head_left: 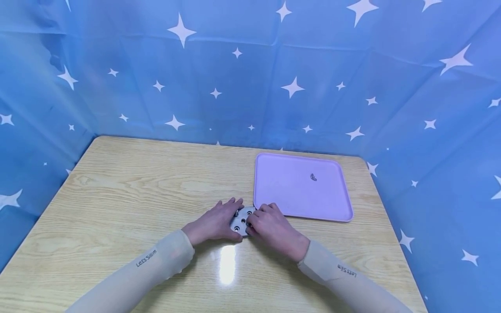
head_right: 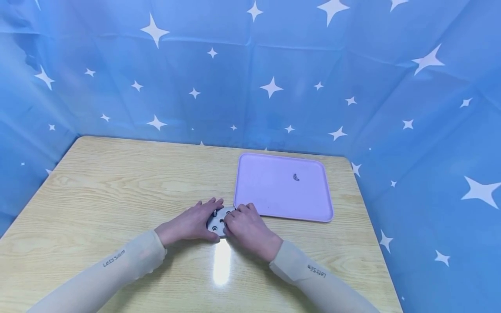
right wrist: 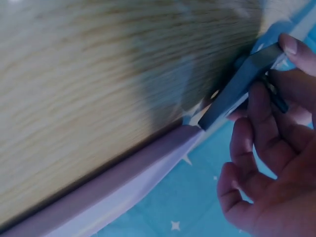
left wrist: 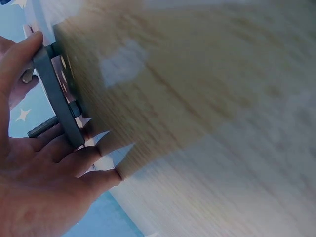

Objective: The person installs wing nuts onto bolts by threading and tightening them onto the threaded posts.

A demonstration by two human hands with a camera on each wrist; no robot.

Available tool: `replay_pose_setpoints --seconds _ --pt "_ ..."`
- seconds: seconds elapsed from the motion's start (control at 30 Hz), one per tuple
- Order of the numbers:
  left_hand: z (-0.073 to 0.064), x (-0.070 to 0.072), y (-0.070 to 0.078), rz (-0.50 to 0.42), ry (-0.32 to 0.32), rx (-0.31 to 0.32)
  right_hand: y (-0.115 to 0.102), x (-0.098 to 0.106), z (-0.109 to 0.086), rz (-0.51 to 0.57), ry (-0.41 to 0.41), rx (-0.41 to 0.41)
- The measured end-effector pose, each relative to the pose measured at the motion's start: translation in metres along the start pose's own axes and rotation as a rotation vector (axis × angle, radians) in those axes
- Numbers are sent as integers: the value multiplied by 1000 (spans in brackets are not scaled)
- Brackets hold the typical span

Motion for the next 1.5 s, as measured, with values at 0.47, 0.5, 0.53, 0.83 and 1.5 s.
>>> replay_pose_setpoints --seconds 0.47,0.5,0.53,0.83,1.5 --pt "0 0 1 -13 -2 -29 0 13 -9 -38 -126 353" --pt "0 0 1 -14 -5 -25 0 12 -9 -51 -131 358" --pt "0 0 0 -17 -5 -21 0 11 -10 -67 -137 362" --pt "1 -1 0 -23 -6 0 0 6 -7 -110 -119 337" --pt "-1 0 1 -10 1 -24 -1 -3 1 -19 -14 109"
Point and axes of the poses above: each hand's wrist, its own z-axis towards the middle knuckle, its own x-axis out of the back of the hand, y = z × x, the point moved 7 cm from there along z, towards the middle knuckle, and after that the axes turned 1 degree about y, right-handed, at the moved point
